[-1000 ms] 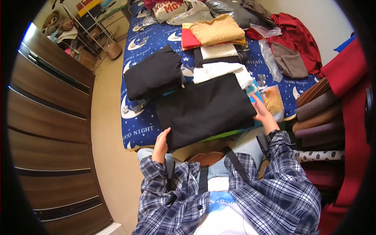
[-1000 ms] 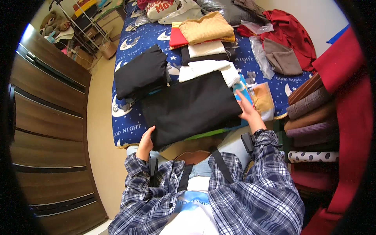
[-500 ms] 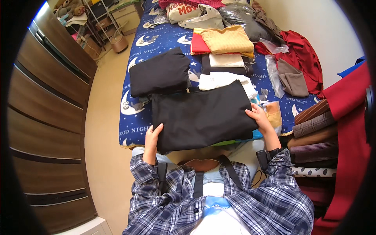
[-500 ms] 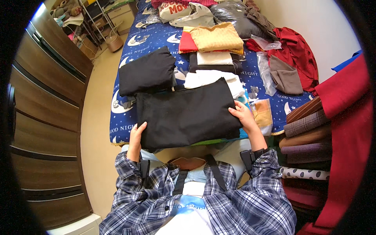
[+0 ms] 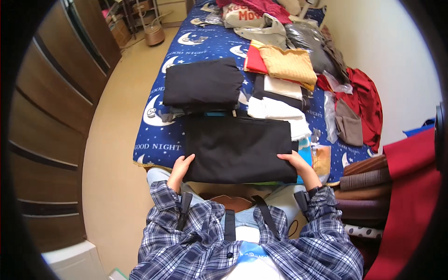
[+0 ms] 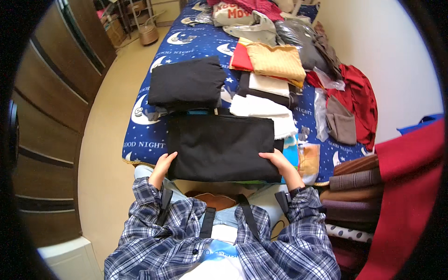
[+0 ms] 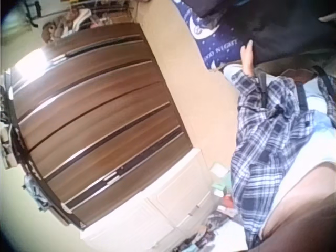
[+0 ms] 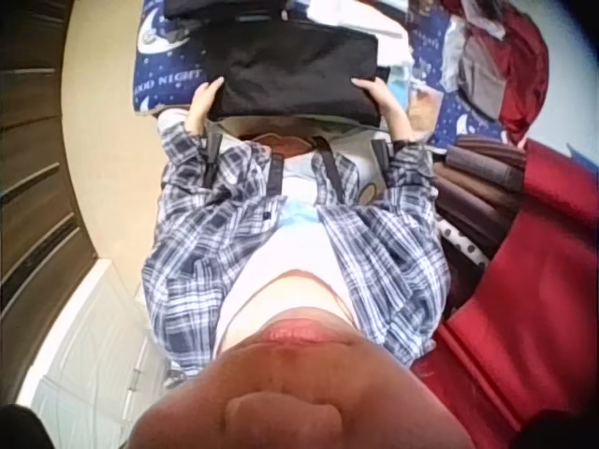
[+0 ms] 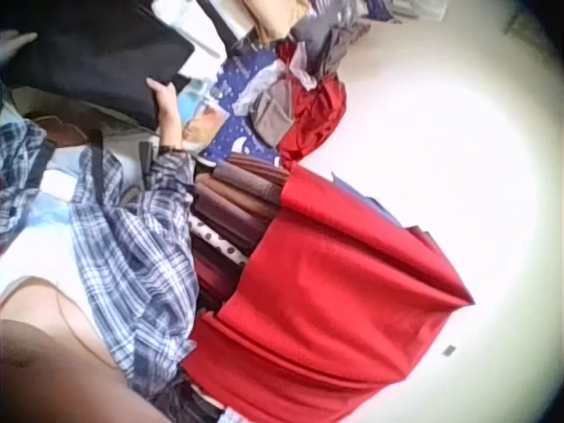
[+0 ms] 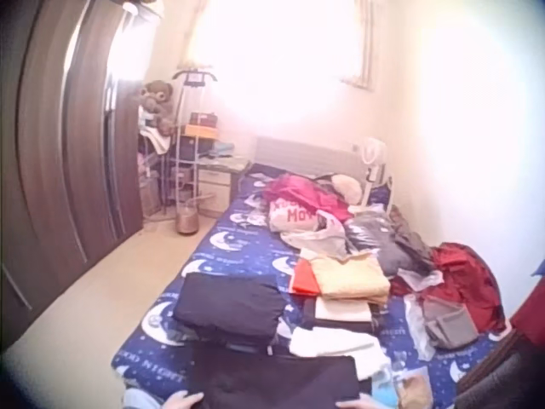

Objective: Folding a black garment and a white piece of fabric on a bed.

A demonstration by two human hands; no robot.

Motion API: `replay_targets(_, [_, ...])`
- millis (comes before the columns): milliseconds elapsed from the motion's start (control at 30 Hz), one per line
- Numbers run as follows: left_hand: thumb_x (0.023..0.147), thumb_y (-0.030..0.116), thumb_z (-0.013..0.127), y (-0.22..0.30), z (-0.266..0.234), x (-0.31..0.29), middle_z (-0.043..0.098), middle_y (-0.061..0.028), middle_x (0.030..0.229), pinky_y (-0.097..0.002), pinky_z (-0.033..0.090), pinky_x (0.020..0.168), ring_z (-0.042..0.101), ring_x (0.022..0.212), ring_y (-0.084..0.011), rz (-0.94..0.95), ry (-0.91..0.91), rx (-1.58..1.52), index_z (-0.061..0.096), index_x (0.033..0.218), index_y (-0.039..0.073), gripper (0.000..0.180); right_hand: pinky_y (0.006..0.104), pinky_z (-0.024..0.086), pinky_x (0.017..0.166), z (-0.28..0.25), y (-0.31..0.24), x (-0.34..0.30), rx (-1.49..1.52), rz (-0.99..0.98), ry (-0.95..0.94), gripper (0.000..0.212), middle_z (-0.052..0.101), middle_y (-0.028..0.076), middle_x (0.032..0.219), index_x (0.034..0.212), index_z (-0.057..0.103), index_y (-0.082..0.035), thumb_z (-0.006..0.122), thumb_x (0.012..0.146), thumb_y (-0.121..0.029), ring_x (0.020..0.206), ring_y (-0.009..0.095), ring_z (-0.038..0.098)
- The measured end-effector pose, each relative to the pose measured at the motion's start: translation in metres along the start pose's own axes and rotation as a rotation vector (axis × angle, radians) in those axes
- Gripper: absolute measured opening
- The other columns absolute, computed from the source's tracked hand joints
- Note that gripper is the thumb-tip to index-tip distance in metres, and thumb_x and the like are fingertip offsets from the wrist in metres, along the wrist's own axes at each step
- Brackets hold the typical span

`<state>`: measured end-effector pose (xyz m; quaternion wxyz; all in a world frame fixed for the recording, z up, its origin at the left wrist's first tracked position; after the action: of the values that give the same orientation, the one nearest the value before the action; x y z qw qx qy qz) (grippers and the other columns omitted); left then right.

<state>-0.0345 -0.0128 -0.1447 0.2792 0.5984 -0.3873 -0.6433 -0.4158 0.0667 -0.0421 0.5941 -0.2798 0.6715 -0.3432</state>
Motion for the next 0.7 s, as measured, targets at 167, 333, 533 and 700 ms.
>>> replay_targets(167, [0.077, 0.057, 0.044, -0.011, -0.018, -0.006, 0.061, -0.0098, 0.078, -0.0283, 0.046, 0.060, 0.059, 0.065, -0.0188, -0.216, 0.035, -0.172, 0.057, 0.088, -0.002, 0.061, 0.0265, 0.045, 0.070, 0.003, -0.058, -0.038, -0.024, -0.037, 0.104, 0.039, 0.059, 0.009, 0.090, 0.102, 0.053, 0.003, 0.065, 0.069, -0.015, 0.077, 0.016, 0.056])
replay_targets(333, [0.076, 0.062, 0.038, -0.032, -0.033, -0.003, 0.062, -0.0138, 0.071, -0.0319, 0.050, 0.056, 0.061, 0.059, -0.0231, -0.317, 0.138, -0.226, 0.060, 0.074, -0.003, 0.069, 0.0251, 0.043, 0.070, 0.039, -0.146, -0.085, -0.160, -0.152, 0.111, 0.038, 0.057, 0.007, 0.092, 0.102, 0.053, 0.003, 0.064, 0.071, -0.016, 0.077, 0.014, 0.055])
replay_targets(533, [0.075, 0.063, 0.039, -0.026, -0.029, 0.002, 0.058, -0.0137, 0.058, -0.0298, 0.050, 0.049, 0.059, 0.051, -0.0227, -0.273, 0.123, -0.214, 0.055, 0.061, -0.003, 0.069, 0.0238, 0.045, 0.066, 0.142, -0.251, -0.093, -0.202, -0.277, -0.094, 0.033, 0.059, 0.006, 0.089, 0.100, 0.055, 0.001, 0.063, 0.072, -0.016, 0.074, 0.012, 0.056])
replay_targets(700, [0.075, 0.063, 0.041, -0.029, -0.029, -0.007, 0.057, -0.0126, 0.056, -0.0296, 0.050, 0.048, 0.058, 0.049, -0.0211, -0.263, 0.131, -0.187, 0.055, 0.059, -0.001, 0.067, 0.0238, 0.045, 0.064, 0.225, -0.315, -0.074, -0.280, -0.289, -0.440, 0.032, 0.061, 0.007, 0.084, 0.092, 0.059, 0.000, 0.063, 0.072, -0.025, 0.070, 0.012, 0.057])
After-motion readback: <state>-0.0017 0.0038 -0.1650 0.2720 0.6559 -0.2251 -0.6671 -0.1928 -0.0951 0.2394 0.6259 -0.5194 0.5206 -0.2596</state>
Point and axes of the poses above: each hand's wrist, its own x-axis towards the middle knuckle, its own z-axis out of the palm, y = z × x, the point moved 9 cm from there along x, towards the middle knuckle
